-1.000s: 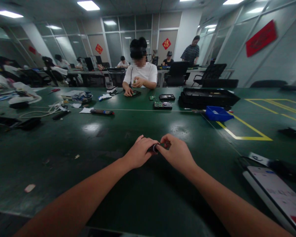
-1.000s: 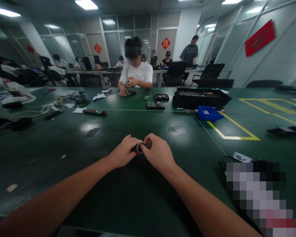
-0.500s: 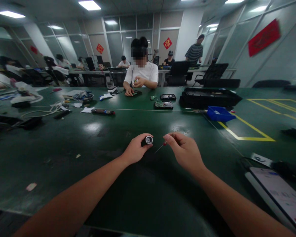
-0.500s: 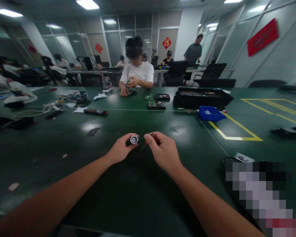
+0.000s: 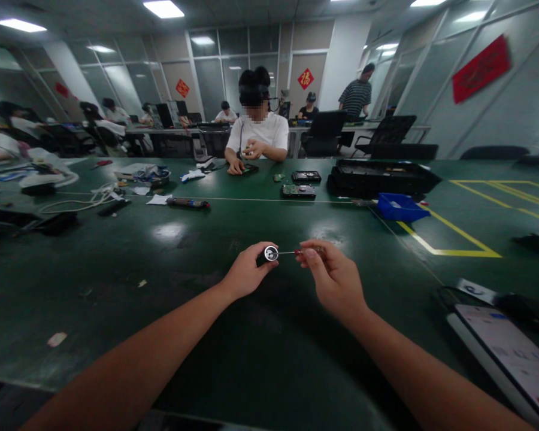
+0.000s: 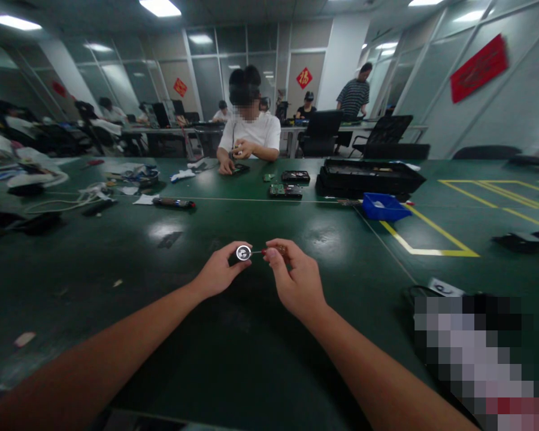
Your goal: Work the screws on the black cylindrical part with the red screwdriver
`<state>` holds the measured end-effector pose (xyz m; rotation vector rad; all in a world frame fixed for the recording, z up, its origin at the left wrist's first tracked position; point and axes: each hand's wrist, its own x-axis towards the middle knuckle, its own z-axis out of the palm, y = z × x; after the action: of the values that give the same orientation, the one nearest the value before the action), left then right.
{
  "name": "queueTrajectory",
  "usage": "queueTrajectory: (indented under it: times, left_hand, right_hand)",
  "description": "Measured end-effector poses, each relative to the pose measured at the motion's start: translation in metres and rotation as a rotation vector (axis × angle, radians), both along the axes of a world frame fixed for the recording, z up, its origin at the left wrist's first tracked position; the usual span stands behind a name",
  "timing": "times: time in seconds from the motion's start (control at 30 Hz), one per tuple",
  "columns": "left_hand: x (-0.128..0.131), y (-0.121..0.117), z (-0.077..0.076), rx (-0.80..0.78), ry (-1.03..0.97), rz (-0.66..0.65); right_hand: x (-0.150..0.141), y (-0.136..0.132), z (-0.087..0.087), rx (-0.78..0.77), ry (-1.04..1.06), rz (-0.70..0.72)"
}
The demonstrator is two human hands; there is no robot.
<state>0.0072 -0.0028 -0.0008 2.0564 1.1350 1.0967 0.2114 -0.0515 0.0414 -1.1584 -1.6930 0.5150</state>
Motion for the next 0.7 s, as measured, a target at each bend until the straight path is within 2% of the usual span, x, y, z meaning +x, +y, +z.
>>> queueTrajectory:
  times: [0.27,0.47,0.7]
  left_hand:
    - [-0.0012,0.0011,-0.0022,0.019,0.023,-0.003]
    - [-0.0009,0.0020,-0.0041,0.036,0.039,0.001]
    - [-0.0009,0.0010,-0.0027,0.041,0.049,0.000]
  right_hand:
    - [-0.0004,-0.0008,0.0061,0.087,-0.115,-0.121]
    - [-0.0004,-0.0003,0.0028,0.052,-0.058,-0.039]
    - [0.0008,0.0034,0.0042,0.056,-0.067,-0.143]
